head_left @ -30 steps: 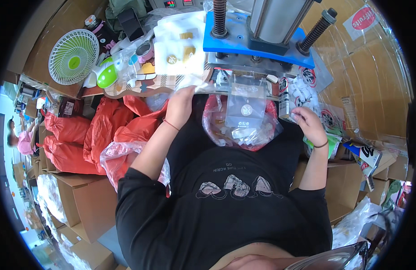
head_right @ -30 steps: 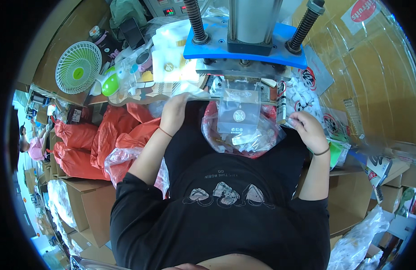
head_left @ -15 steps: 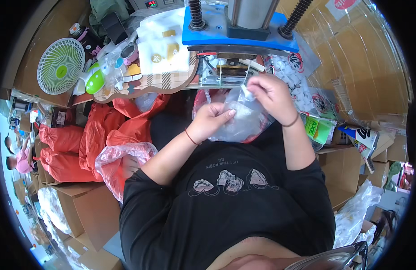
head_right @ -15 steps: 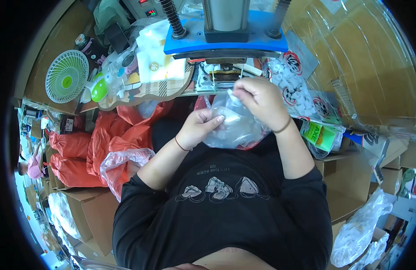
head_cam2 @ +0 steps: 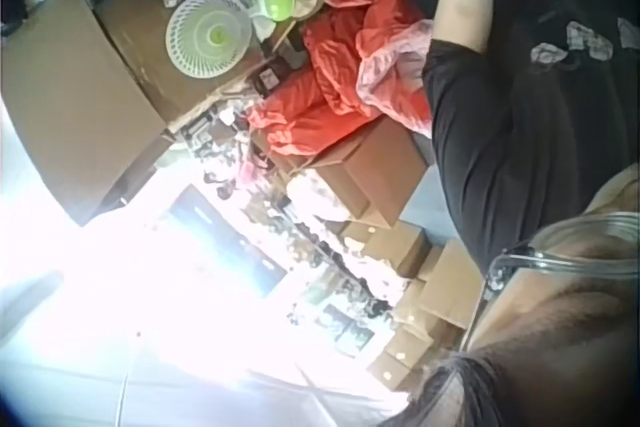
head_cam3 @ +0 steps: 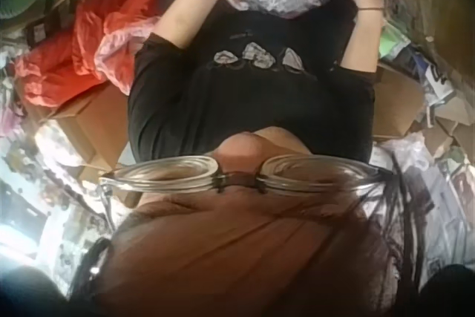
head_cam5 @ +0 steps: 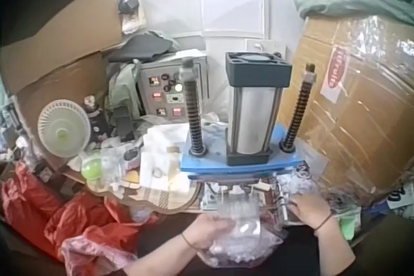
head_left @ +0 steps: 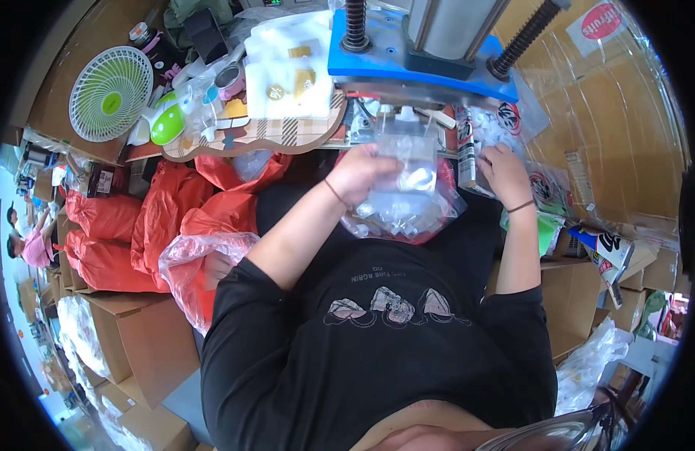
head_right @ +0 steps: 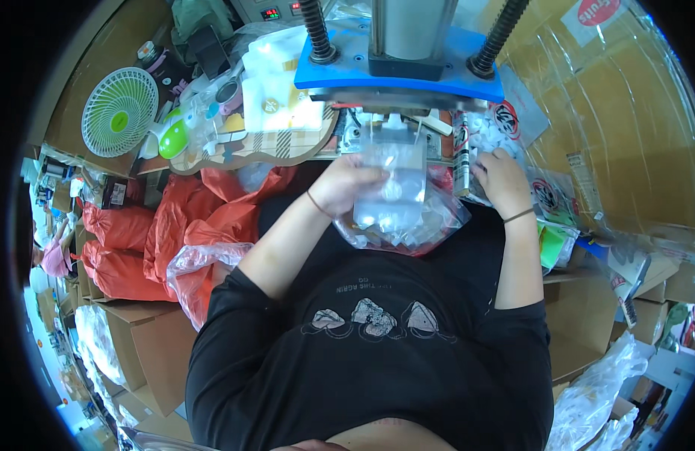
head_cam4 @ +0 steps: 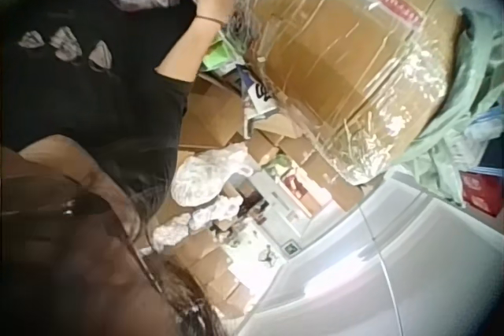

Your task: The recorder is using a heat sealing machine to seal plastic liquid spout pouches and organizing them into containers.

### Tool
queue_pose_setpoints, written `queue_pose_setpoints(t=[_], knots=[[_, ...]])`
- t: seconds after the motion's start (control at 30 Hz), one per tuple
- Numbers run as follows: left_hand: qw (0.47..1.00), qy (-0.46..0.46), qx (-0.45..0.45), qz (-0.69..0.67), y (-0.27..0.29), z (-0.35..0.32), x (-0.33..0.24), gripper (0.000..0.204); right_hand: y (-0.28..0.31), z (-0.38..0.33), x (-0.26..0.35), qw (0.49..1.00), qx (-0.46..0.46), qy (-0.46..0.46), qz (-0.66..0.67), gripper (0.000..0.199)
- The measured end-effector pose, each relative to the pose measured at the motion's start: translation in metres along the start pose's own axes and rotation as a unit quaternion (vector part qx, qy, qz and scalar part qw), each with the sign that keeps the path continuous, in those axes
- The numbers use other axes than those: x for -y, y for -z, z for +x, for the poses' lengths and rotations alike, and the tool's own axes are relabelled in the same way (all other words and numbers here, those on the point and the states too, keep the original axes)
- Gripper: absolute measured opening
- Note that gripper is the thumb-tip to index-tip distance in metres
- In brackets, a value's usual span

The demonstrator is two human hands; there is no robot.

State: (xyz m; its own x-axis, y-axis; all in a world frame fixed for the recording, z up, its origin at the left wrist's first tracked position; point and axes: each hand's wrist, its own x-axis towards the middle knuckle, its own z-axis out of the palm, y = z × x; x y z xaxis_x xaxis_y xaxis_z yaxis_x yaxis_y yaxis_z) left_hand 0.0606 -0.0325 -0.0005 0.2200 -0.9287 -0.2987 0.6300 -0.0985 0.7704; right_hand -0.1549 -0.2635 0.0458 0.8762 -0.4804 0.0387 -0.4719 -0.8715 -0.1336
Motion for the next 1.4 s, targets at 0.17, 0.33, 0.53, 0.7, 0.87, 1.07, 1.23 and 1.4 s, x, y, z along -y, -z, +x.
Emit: queue_pose_setpoints(t=[0.17,0.33,0.53,0.7,0.87,1.07,1.23,1.4], knots=[[0.983,-0.029,-0.136,0.120,0.014,0.014,-0.010,0.034,-0.031,-0.004,-0.008,0.992,-0.069,0.032,0.102,0.017],[0.416,-0.408,-0.399,0.708,0.094,0.005,-0.070,0.058,-0.024,-0.012,-0.010,0.966,-0.007,0.019,0.259,0.015],[0.409,-0.333,-0.204,0.825,0.115,-0.042,-0.037,0.043,-0.030,-0.022,-0.022,0.942,-0.110,-0.077,0.307,0.013],[0.842,-0.220,-0.231,0.436,0.098,-0.059,-0.014,0.022,0.001,-0.024,0.043,0.922,-0.191,-0.025,0.336,0.014],[0.854,-0.209,-0.119,0.462,0.029,-0.056,-0.008,0.021,0.020,0.000,0.103,0.917,-0.123,0.162,0.343,0.017],[0.955,-0.056,-0.011,0.292,0.000,-0.049,0.023,0.023,0.026,0.014,0.113,0.928,-0.098,0.144,0.331,0.018],[0.991,0.045,0.096,0.084,-0.021,-0.041,0.035,0.021,0.025,0.013,0.088,0.925,-0.043,0.184,0.330,0.018],[0.996,0.032,0.062,0.056,-0.009,-0.019,0.033,0.019,0.013,0.010,0.030,0.985,-0.142,0.052,0.087,0.023]])
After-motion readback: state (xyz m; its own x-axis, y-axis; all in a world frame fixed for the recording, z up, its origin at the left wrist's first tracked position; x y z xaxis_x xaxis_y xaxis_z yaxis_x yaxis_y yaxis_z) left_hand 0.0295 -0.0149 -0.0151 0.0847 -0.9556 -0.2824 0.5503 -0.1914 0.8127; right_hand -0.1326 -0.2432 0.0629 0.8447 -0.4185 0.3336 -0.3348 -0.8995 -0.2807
